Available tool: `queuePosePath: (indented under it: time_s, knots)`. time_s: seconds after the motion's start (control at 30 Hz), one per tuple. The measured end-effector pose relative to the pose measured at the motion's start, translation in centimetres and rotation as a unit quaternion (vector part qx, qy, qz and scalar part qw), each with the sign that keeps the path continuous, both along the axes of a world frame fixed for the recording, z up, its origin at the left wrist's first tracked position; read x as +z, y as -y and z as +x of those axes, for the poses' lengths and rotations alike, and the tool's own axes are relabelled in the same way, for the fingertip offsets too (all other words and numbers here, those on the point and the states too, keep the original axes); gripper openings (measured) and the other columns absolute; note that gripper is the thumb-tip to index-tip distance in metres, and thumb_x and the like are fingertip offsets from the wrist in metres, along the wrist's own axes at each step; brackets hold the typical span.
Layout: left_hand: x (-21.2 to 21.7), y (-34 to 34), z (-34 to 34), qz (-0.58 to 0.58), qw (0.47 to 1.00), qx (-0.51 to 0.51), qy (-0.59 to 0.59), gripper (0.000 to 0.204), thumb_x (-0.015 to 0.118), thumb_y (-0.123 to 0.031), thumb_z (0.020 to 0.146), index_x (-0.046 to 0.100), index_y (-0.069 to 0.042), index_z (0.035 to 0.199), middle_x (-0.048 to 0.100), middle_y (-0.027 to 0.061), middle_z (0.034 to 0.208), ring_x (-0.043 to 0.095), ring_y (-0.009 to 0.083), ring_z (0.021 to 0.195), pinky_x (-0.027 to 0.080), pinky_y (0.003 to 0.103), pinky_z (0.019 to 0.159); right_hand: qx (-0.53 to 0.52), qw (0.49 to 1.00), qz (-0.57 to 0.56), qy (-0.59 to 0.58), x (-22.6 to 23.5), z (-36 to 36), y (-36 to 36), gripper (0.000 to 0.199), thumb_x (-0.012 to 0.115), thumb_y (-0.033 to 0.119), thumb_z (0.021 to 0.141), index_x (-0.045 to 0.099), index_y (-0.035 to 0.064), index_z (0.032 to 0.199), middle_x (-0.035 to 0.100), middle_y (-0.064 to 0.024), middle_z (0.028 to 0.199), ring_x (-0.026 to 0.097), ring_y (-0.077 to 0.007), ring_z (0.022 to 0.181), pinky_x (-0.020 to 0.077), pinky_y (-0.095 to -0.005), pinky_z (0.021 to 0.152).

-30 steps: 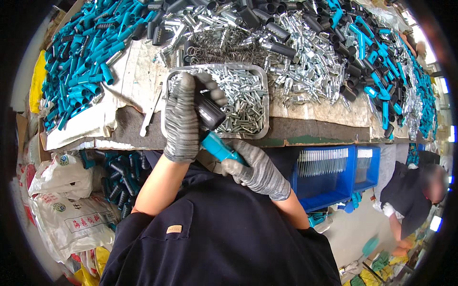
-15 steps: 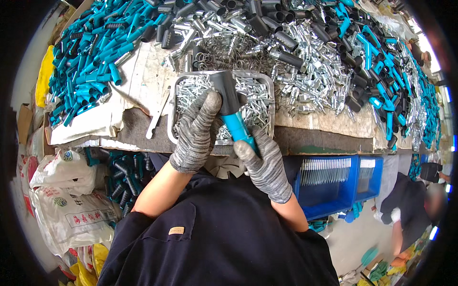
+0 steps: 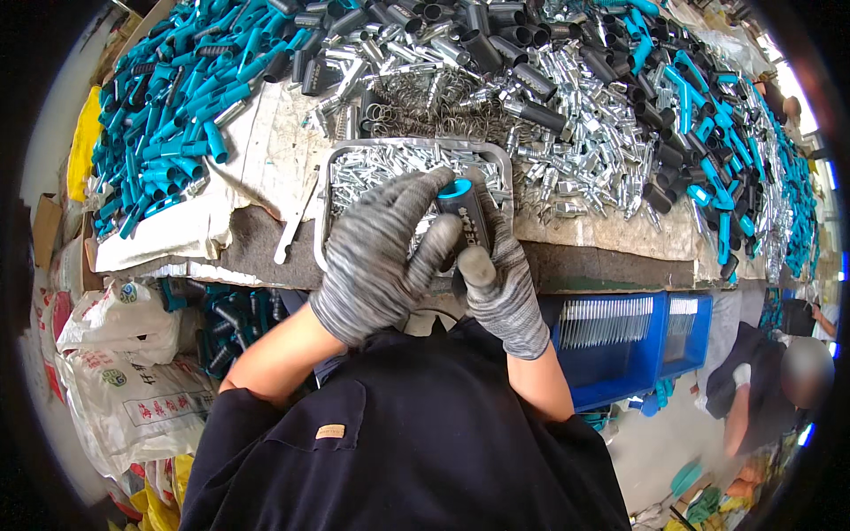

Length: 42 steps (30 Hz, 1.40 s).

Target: The worker is assembling handles onto metal components at a factory workbench.

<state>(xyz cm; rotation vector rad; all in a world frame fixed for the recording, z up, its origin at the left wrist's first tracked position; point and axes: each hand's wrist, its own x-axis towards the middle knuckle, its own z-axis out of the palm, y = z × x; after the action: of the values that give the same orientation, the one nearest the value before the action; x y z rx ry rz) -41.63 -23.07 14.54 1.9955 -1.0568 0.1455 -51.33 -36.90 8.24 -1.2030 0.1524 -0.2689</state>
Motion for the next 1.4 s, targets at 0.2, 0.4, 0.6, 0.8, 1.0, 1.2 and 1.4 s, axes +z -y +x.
queuePosePath:
  time_s: [0.2,0.4,0.6,0.8,1.0,1.2,1.4]
  knots:
    - [-1.7,-0.8,15.0,0.271,0.949,0.151,-0.052,0.037,0.059,-0.040,0.090,0.066,-0.006,0.102,0.069,0.0155,0.088,0.067,0.0262,0.083,0.052,0.039,0.075,0.015,0.985,-0.018,-0.172,2.7,0.9,-0.8,0.049,0.066,0.042,0.087,0.056,0.0067,0.119,0.054,0.0003,0.063,0.047,-0.0064,0.044,0.0367,-0.0206,0.040]
    - [-6.2,-0.7,20.2,0.422,0.886,0.182,-0.068,0.044,0.063,-0.026,0.080,0.055,-0.003,0.116,0.063,0.0256,0.111,0.060,0.0407,0.107,0.049,0.045,0.090,0.016,0.983,0.005,-0.185,1.4,1.0,-0.5,0.053,0.061,0.050,0.087,0.058,0.0081,0.119,0.052,0.0016,0.058,0.040,-0.0053,0.037,0.0319,-0.0204,0.034]
    - [-5.3,-1.0,20.4,0.458,0.868,0.170,-0.086,0.059,0.067,-0.035,0.076,0.050,0.000,0.120,0.063,0.0270,0.109,0.062,0.0383,0.104,0.049,0.044,0.089,0.023,0.982,-0.007,-0.185,0.8,1.2,-0.3,0.056,0.061,0.055,0.085,0.059,0.0083,0.117,0.051,0.0016,0.057,0.040,-0.0051,0.037,0.0314,-0.0206,0.034]
    - [-1.8,-1.2,19.1,0.381,0.897,0.221,-0.039,0.036,0.068,-0.026,0.077,0.064,-0.010,0.109,0.067,0.0166,0.104,0.065,0.0316,0.095,0.050,0.039,0.082,0.027,0.983,-0.008,-0.181,1.0,1.4,0.1,0.054,0.061,0.055,0.085,0.061,0.0087,0.112,0.050,0.0015,0.057,0.042,-0.0050,0.039,0.0329,-0.0209,0.036]
    - [3.7,-1.9,11.6,0.150,0.971,-0.145,-0.119,0.016,0.066,-0.013,0.086,0.068,-0.007,0.101,0.070,0.0079,0.088,0.066,0.0176,0.081,0.052,0.030,0.073,0.066,0.920,-0.343,-0.180,-3.7,-1.0,1.6,0.047,0.064,0.037,0.086,0.052,0.0085,0.122,0.059,-0.0180,0.097,0.059,-0.0277,0.074,0.0467,-0.0374,0.062]
    - [3.9,-1.5,8.8,0.281,0.923,-0.232,-0.123,0.021,0.061,-0.024,0.090,0.067,-0.007,0.100,0.068,0.0140,0.088,0.066,0.0257,0.082,0.051,0.036,0.076,0.036,0.877,-0.472,-0.078,0.1,-0.4,-0.9,0.060,0.064,0.047,0.085,0.054,-0.0031,0.117,0.063,-0.0202,0.091,0.062,-0.0343,0.077,0.0498,-0.0411,0.072]
    - [2.7,-0.4,8.6,0.287,0.932,-0.222,0.002,0.024,0.053,-0.023,0.092,0.063,-0.012,0.111,0.065,0.0146,0.089,0.063,0.0323,0.086,0.049,0.043,0.075,-0.022,0.962,-0.239,-0.132,-0.8,0.2,-1.9,0.069,0.063,0.051,0.084,0.045,0.0025,0.130,0.057,-0.0044,0.073,0.053,-0.0085,0.053,0.0414,-0.0216,0.045]
